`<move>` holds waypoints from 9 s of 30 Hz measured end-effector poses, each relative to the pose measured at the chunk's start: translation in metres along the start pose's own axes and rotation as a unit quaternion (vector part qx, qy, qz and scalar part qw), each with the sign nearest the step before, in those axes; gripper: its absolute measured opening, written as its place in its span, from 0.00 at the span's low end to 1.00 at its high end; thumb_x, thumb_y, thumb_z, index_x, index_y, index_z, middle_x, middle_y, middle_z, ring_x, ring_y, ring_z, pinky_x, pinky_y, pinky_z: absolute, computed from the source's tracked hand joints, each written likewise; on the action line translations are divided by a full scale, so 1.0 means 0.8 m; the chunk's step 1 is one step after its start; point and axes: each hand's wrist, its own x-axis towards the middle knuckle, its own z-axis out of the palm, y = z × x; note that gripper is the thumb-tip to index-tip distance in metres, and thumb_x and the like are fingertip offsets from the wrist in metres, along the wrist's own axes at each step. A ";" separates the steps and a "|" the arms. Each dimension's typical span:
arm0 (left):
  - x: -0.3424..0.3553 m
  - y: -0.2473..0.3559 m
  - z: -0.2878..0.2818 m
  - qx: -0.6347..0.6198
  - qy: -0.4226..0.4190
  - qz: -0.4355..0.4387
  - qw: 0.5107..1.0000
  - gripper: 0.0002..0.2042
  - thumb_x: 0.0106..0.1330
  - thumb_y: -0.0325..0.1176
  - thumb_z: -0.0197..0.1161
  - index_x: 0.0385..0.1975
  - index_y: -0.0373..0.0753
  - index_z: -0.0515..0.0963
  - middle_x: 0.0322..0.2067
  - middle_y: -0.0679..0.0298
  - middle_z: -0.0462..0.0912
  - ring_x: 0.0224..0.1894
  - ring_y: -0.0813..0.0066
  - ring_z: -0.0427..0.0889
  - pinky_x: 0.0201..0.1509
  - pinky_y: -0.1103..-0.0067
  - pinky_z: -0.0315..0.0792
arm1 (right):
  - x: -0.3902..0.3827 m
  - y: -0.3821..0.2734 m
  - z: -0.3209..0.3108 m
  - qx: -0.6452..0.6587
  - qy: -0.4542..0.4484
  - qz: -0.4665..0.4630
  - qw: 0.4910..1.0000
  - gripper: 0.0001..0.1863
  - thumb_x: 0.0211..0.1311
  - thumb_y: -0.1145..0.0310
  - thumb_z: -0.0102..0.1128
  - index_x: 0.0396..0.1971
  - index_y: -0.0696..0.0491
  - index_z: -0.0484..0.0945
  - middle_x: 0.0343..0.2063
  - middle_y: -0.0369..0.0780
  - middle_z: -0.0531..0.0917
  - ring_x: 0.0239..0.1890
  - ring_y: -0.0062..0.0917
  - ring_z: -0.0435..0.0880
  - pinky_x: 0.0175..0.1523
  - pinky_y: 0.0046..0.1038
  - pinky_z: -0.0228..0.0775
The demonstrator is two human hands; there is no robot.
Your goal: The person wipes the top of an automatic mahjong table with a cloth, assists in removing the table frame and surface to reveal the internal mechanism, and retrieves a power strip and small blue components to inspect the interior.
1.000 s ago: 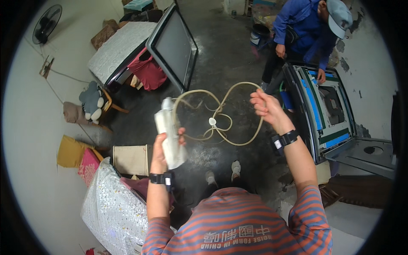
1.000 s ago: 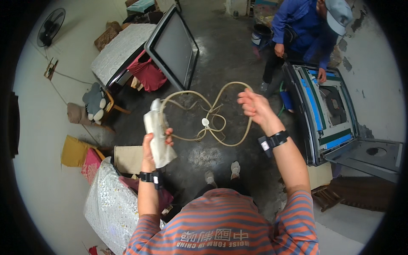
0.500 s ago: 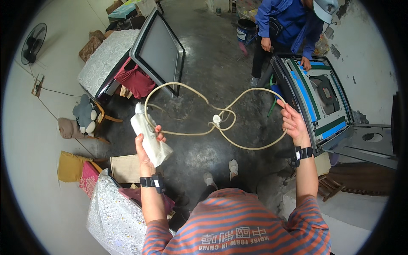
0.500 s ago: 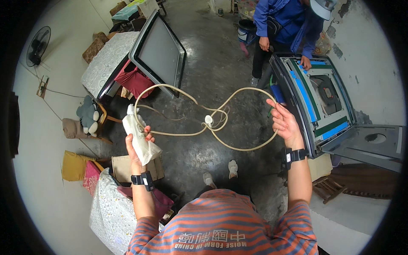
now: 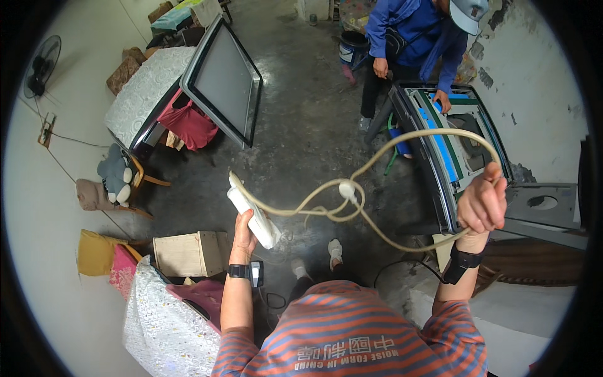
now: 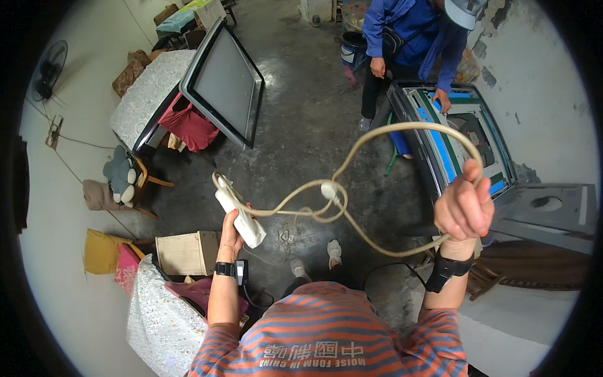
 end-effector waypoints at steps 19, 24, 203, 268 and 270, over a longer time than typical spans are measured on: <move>-0.014 0.056 0.041 -0.213 -0.125 0.053 0.968 0.38 0.54 0.43 0.67 0.67 0.46 0.60 0.65 0.53 0.66 0.58 0.50 0.75 0.51 0.66 0.79 | -0.087 -0.080 0.069 -0.525 0.073 -0.046 0.847 0.16 0.70 0.61 0.54 0.39 0.62 0.73 0.04 0.32 0.70 0.01 0.16 0.59 0.08 0.18 0.46; -0.013 0.054 0.056 -0.211 -0.194 -0.013 0.958 0.40 0.53 0.50 0.66 0.66 0.44 0.61 0.65 0.51 0.66 0.46 0.58 0.82 0.45 0.69 0.81 | -0.042 -0.035 0.070 -0.539 0.359 -0.053 0.760 0.21 0.77 0.62 0.42 0.55 0.66 0.69 0.10 0.33 0.70 0.04 0.09 0.56 0.10 0.12 0.47; 0.166 -0.216 0.428 0.641 -0.120 -0.059 0.756 0.38 0.59 0.46 0.68 0.65 0.33 0.61 0.55 0.47 0.70 0.51 0.55 0.77 0.55 0.67 0.73 | -0.159 -0.040 -0.475 0.063 0.470 0.257 0.842 0.21 0.63 0.71 0.60 0.56 0.55 0.72 0.50 0.39 0.80 0.53 0.30 0.80 0.57 0.39 0.72; 0.101 0.035 0.022 0.343 0.607 0.343 0.629 0.22 0.63 0.56 0.60 0.27 0.40 0.81 0.19 0.56 0.81 0.21 0.68 0.79 0.26 0.68 0.69 | -0.139 -0.077 -0.525 -0.147 0.442 0.411 0.784 0.17 0.67 0.61 0.55 0.52 0.52 0.74 0.47 0.41 0.82 0.51 0.36 0.80 0.58 0.41 0.70; 0.020 -0.012 -0.065 -0.098 0.679 0.225 0.692 0.29 0.73 0.57 0.45 0.19 0.39 0.77 0.15 0.66 0.73 0.18 0.69 0.74 0.23 0.70 0.66 | -0.124 -0.071 -0.503 -0.110 0.461 0.403 0.783 0.18 0.68 0.59 0.54 0.53 0.51 0.74 0.48 0.40 0.82 0.52 0.37 0.79 0.58 0.43 0.69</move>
